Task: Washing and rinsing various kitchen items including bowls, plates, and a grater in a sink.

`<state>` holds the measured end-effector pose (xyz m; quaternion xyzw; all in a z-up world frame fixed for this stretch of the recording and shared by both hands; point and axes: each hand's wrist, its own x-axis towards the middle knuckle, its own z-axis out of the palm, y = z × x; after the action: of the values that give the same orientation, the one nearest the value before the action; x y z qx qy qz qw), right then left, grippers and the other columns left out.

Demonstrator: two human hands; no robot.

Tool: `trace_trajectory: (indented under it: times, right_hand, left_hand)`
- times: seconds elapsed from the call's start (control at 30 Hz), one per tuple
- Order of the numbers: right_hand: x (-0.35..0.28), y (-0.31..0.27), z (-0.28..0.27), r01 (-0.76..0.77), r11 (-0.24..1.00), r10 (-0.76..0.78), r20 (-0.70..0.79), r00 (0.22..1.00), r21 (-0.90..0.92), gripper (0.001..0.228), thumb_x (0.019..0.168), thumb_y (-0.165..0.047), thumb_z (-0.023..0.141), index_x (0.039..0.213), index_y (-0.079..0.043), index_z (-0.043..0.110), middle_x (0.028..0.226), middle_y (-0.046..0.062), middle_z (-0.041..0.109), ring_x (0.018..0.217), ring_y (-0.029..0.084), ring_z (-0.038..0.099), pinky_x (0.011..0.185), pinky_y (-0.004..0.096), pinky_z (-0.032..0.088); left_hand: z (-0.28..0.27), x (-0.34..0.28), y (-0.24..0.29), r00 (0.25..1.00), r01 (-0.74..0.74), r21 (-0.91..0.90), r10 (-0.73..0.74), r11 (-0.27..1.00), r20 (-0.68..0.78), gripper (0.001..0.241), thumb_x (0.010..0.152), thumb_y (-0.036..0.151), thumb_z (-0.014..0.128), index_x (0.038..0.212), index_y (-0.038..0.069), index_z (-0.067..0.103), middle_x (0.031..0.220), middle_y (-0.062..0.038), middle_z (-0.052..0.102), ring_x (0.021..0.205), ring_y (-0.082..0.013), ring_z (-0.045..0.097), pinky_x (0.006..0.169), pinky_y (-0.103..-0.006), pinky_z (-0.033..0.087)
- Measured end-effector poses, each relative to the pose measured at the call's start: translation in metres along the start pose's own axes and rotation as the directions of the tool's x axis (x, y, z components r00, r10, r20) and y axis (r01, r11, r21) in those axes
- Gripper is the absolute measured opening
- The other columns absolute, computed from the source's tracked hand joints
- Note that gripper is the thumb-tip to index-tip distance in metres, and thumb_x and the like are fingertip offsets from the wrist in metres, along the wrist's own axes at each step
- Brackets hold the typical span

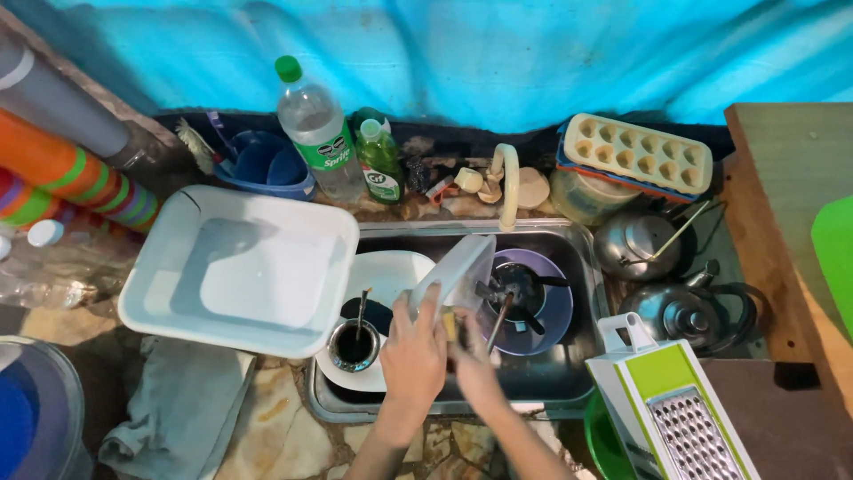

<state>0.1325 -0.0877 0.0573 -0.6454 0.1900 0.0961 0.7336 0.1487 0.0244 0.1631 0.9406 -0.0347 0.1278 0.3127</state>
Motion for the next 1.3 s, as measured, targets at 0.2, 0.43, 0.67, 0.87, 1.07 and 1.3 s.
trace_trajectory:
  times: [0.2, 0.43, 0.67, 0.87, 1.07, 1.3]
  right_hand:
    - [0.035, -0.002, 0.017, 0.610, 0.779, -0.622, -0.059, 0.780, -0.147, 0.017, 0.096, -0.003, 0.063, 0.112, 0.000, 0.061, 0.105, 0.012, 0.058, 0.100, 0.023, 0.056, 0.086, 0.031, 0.049]
    - [0.125, 0.059, -0.008, 0.482, 0.655, -0.729, -0.323, 0.603, -0.582, 0.035, 0.081, 0.004, 0.068, 0.116, 0.000, 0.069, 0.118, 0.017, 0.069, 0.114, 0.034, 0.065, 0.104, 0.042, 0.050]
    - [0.030, 0.025, 0.052, 0.704, 0.586, -0.792, -0.102, 0.602, -0.402, 0.033, 0.081, 0.003, 0.070, 0.115, 0.002, 0.071, 0.128, 0.014, 0.066, 0.119, 0.035, 0.061, 0.104, 0.042, 0.046]
    - [0.002, 0.019, 0.032, 0.420, 0.894, -0.393, 0.174, 0.903, -0.155, 0.049, 0.069, 0.017, 0.053, 0.105, -0.003, 0.079, 0.114, 0.010, 0.070, 0.096, 0.017, 0.067, 0.072, 0.028, 0.053]
    - [0.095, 0.030, -0.005, 0.494, 0.851, -0.523, -0.209, 0.826, -0.177, 0.033, 0.075, 0.017, 0.055, 0.093, -0.005, 0.072, 0.120, 0.008, 0.071, 0.101, 0.025, 0.069, 0.086, 0.036, 0.055]
    - [0.055, -0.043, 0.012, 0.813, 0.275, -0.833, 0.295, 0.468, -0.513, 0.043, 0.065, 0.015, 0.057, 0.096, -0.008, 0.076, 0.108, 0.011, 0.073, 0.115, 0.038, 0.065, 0.105, 0.044, 0.049]
  left_hand:
    - [-0.015, -0.007, 0.008, 0.994, 0.029, 0.028, -0.032, 0.999, 0.106, 0.040, 0.098, 0.028, 0.060, 0.138, 0.024, 0.055, 0.130, -0.024, 0.055, 0.093, -0.0463, 0.069, 0.068, -0.0517, 0.058]
    - [-0.039, -0.020, 0.019, 0.999, -0.040, 0.006, 0.040, 0.999, 0.023, 0.040, 0.095, 0.022, 0.057, 0.135, 0.018, 0.060, 0.125, -0.024, 0.056, 0.088, -0.0463, 0.070, 0.067, -0.0523, 0.058]
    - [-0.028, 0.006, -0.015, 0.978, 0.122, 0.012, -0.123, 0.992, 0.167, 0.038, 0.099, 0.029, 0.054, 0.135, 0.018, 0.056, 0.127, -0.028, 0.054, 0.082, -0.0451, 0.070, 0.062, -0.0501, 0.061]
    - [-0.030, 0.011, -0.026, 0.999, 0.039, 0.044, -0.039, 0.998, -0.011, 0.035, 0.101, 0.031, 0.054, 0.135, 0.022, 0.059, 0.121, -0.022, 0.060, 0.080, -0.0454, 0.069, 0.059, -0.0525, 0.057]
    - [-0.055, -0.008, -0.003, 0.998, -0.057, 0.019, 0.057, 0.998, 0.001, 0.036, 0.099, 0.030, 0.056, 0.133, 0.020, 0.060, 0.120, -0.024, 0.060, 0.070, -0.0429, 0.070, 0.056, -0.0496, 0.058]
    - [-0.053, 0.009, -0.021, 0.999, -0.037, 0.065, 0.035, 0.997, 0.027, 0.035, 0.099, 0.031, 0.059, 0.132, 0.019, 0.061, 0.118, -0.022, 0.062, 0.068, -0.0417, 0.070, 0.053, -0.0495, 0.057]
